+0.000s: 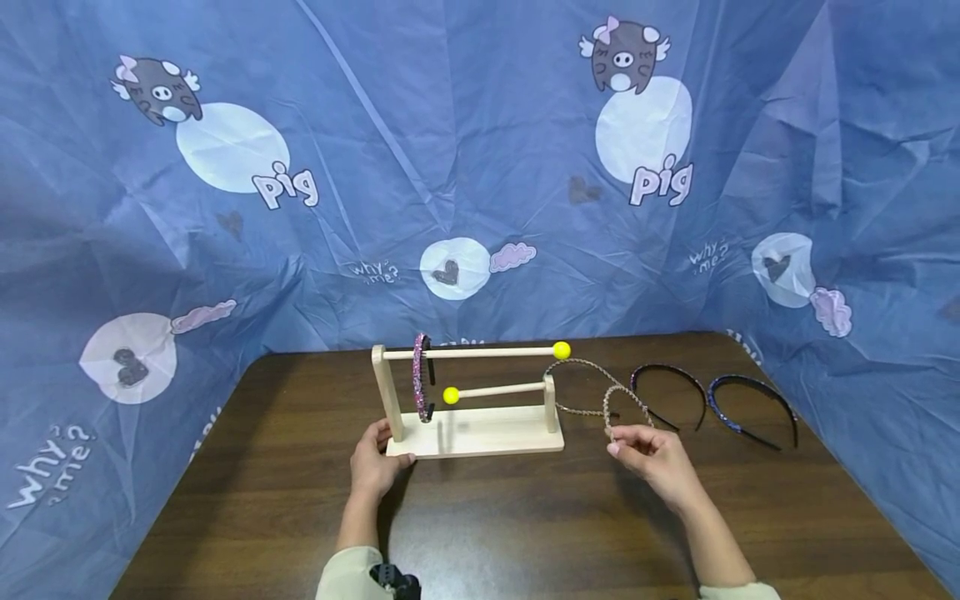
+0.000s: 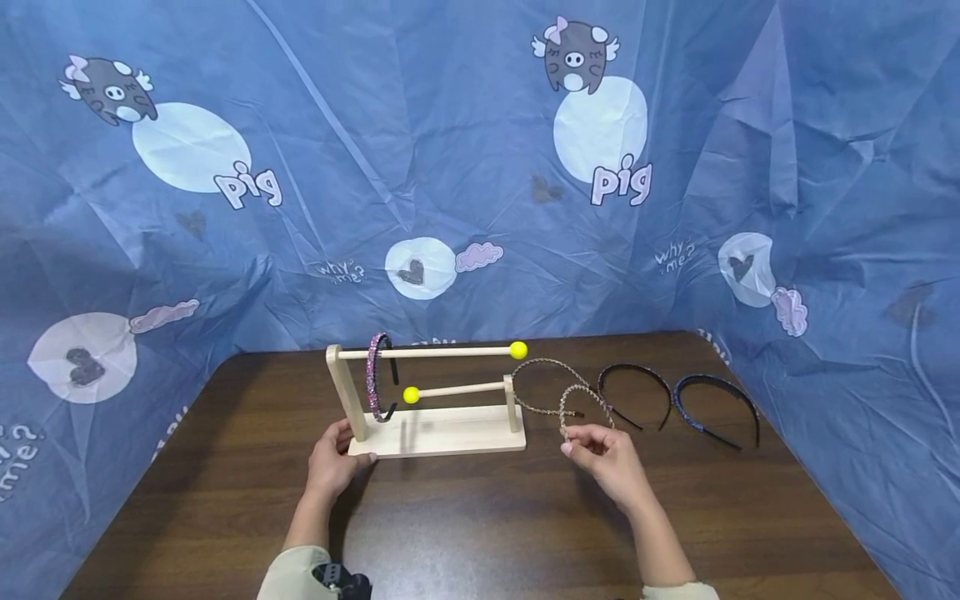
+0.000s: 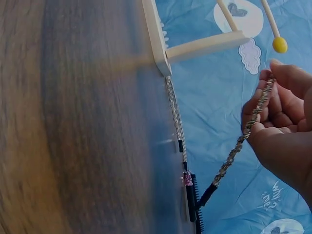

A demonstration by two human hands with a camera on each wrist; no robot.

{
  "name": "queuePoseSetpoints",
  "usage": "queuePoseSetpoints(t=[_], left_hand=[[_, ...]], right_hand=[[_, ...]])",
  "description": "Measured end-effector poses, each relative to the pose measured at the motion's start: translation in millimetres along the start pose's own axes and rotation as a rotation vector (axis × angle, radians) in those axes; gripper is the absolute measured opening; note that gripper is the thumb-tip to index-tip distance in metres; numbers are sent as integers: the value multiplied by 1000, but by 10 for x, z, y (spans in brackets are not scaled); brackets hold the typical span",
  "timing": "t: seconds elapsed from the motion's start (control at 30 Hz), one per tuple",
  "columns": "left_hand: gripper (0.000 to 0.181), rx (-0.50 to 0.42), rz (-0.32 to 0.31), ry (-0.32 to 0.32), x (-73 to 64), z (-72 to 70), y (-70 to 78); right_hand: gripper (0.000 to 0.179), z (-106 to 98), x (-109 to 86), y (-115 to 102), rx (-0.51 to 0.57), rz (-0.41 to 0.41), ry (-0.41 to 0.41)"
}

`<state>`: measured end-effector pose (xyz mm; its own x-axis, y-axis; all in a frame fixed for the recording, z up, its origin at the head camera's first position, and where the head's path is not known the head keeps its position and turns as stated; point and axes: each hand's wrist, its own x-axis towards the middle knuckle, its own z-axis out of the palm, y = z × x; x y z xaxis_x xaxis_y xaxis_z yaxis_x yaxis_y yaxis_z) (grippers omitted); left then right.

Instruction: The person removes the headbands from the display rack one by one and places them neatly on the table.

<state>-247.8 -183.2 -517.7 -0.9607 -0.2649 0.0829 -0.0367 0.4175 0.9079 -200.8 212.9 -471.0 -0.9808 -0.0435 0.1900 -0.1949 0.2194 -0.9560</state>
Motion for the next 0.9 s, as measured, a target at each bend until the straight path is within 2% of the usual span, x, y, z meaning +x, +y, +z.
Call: queuePoseSetpoints(t=[0.27, 0.5, 0.73, 0.9], left_hand=[[64, 10, 2, -5, -6, -5, 0], [64, 6, 3, -8, -3, -2, -7], [64, -9, 0, 0, -8, -10, 12], [64, -11, 8, -11, -13, -10, 7]], right_hand=[[29, -12, -3, 103, -81, 38, -116], [29, 0, 22, 207, -85, 78, -271], [26, 69, 106, 288, -139, 96, -346], [24, 108, 136, 348, -132, 120, -401]])
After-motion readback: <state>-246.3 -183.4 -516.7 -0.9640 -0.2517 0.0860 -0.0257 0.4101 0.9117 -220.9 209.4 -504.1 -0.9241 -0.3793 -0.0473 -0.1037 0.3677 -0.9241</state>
